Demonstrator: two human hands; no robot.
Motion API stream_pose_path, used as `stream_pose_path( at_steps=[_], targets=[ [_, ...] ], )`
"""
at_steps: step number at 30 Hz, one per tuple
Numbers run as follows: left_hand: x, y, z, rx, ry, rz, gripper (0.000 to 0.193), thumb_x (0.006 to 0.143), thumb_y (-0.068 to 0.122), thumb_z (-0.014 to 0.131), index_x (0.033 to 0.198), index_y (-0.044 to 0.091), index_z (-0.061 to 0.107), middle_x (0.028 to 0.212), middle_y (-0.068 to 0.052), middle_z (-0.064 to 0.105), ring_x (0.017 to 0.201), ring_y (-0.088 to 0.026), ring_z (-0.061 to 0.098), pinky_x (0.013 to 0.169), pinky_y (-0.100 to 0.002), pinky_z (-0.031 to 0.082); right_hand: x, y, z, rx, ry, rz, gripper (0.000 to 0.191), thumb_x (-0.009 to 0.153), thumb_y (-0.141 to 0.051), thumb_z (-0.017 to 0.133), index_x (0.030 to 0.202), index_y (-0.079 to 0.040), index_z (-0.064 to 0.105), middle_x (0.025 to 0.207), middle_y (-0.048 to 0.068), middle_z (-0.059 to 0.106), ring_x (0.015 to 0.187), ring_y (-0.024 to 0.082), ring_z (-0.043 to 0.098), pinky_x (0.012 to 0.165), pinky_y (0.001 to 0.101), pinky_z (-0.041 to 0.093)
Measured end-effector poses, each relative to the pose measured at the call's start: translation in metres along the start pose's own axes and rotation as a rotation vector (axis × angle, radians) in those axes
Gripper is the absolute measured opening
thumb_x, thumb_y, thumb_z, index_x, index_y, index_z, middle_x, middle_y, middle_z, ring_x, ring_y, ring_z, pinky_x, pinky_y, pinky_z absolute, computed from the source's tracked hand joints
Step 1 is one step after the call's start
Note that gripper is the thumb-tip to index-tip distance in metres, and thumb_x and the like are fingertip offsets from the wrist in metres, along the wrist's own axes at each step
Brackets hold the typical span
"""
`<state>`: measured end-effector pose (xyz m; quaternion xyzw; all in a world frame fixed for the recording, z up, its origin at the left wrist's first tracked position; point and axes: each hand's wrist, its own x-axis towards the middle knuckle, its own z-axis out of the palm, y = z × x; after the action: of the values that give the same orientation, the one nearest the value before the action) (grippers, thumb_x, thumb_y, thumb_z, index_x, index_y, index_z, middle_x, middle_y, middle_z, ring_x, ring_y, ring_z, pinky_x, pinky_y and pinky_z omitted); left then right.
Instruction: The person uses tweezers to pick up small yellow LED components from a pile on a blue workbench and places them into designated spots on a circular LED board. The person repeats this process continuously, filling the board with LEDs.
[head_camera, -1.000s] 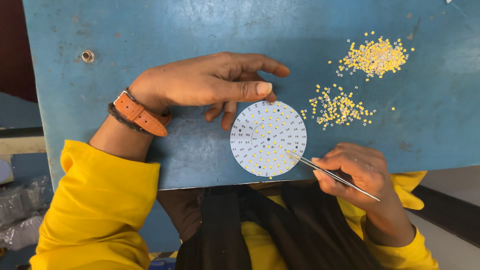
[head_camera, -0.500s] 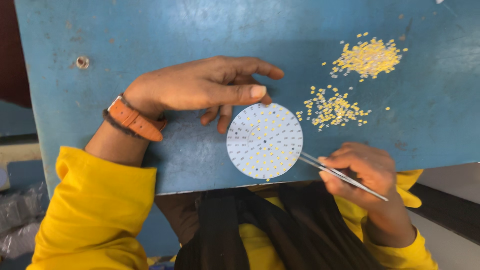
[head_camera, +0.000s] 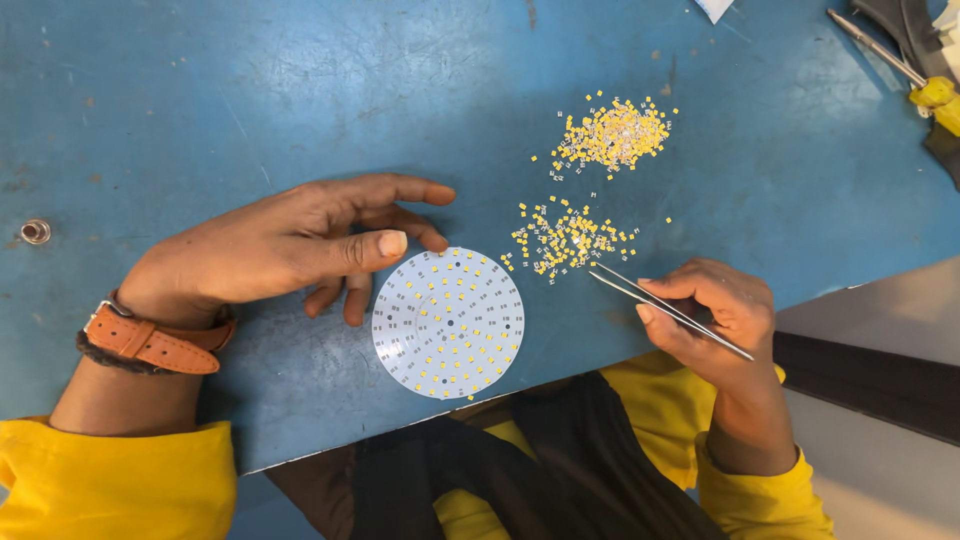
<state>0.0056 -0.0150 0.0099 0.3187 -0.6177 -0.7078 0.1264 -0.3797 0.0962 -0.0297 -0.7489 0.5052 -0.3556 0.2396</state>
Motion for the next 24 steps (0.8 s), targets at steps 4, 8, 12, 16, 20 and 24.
stream_pose_path(
  at_steps=[4,8,12,16,20,24],
  targets=[
    [0.0002,0.0001,0.0006,0.01,0.013,0.001,0.065,0.092,0.043,0.056,0.146,0.008,0.046,0.122,-0.015,0.073,0.052,-0.009,0.069,0.036,-0.019,0.05,0.0043,-0.0043,-0.0008,-0.027,-0.032,-0.025,0.021,0.08,-0.009,0.081,0.095,0.002,0.072,0.075,0.007,0.067,0.063,0.013,0.06,0.058,0.0256,0.042],
    [-0.0004,-0.0015,0.0002,-0.002,0.009,0.009,0.065,0.093,0.043,0.056,0.147,0.008,0.046,0.123,-0.016,0.072,0.052,-0.009,0.069,0.036,-0.019,0.05,0.0043,-0.0042,-0.0018,-0.029,-0.058,-0.036,0.023,0.078,-0.01,0.083,0.095,0.001,0.072,0.075,0.007,0.068,0.063,0.014,0.062,0.058,0.0262,0.043],
    [0.0001,-0.0031,-0.0009,-0.01,-0.009,0.028,0.065,0.094,0.043,0.056,0.148,0.008,0.045,0.125,-0.016,0.072,0.054,-0.009,0.07,0.037,-0.019,0.051,0.0028,-0.0028,-0.0014,-0.007,-0.024,-0.022,0.019,0.082,-0.007,0.081,0.096,0.002,0.071,0.079,0.008,0.069,0.066,0.014,0.063,0.06,0.0262,0.044],
    [0.0,-0.002,0.0001,-0.004,0.004,0.011,0.065,0.093,0.042,0.057,0.147,0.008,0.045,0.124,-0.015,0.072,0.053,-0.01,0.07,0.036,-0.019,0.05,0.0019,-0.0015,-0.0015,0.004,-0.019,-0.022,0.018,0.081,-0.005,0.08,0.095,0.003,0.07,0.078,0.009,0.069,0.065,0.014,0.062,0.059,0.026,0.043],
    [0.0002,0.001,-0.0001,-0.002,-0.011,0.015,0.065,0.093,0.043,0.056,0.147,0.009,0.045,0.122,-0.015,0.072,0.053,-0.009,0.069,0.037,-0.019,0.049,-0.001,-0.0034,-0.0034,-0.008,-0.054,0.027,0.017,0.081,-0.004,0.079,0.094,0.004,0.072,0.075,0.009,0.067,0.063,0.014,0.059,0.059,0.0265,0.041],
    [0.0001,0.0026,-0.001,0.019,-0.027,0.055,0.068,0.095,0.046,0.056,0.15,0.008,0.042,0.125,-0.014,0.072,0.056,-0.008,0.069,0.04,-0.019,0.05,-0.0011,-0.0106,-0.002,0.122,-0.059,0.105,0.018,0.084,-0.006,0.077,0.097,0.005,0.071,0.082,0.009,0.069,0.063,0.013,0.06,0.057,0.0244,0.042]
  ],
)
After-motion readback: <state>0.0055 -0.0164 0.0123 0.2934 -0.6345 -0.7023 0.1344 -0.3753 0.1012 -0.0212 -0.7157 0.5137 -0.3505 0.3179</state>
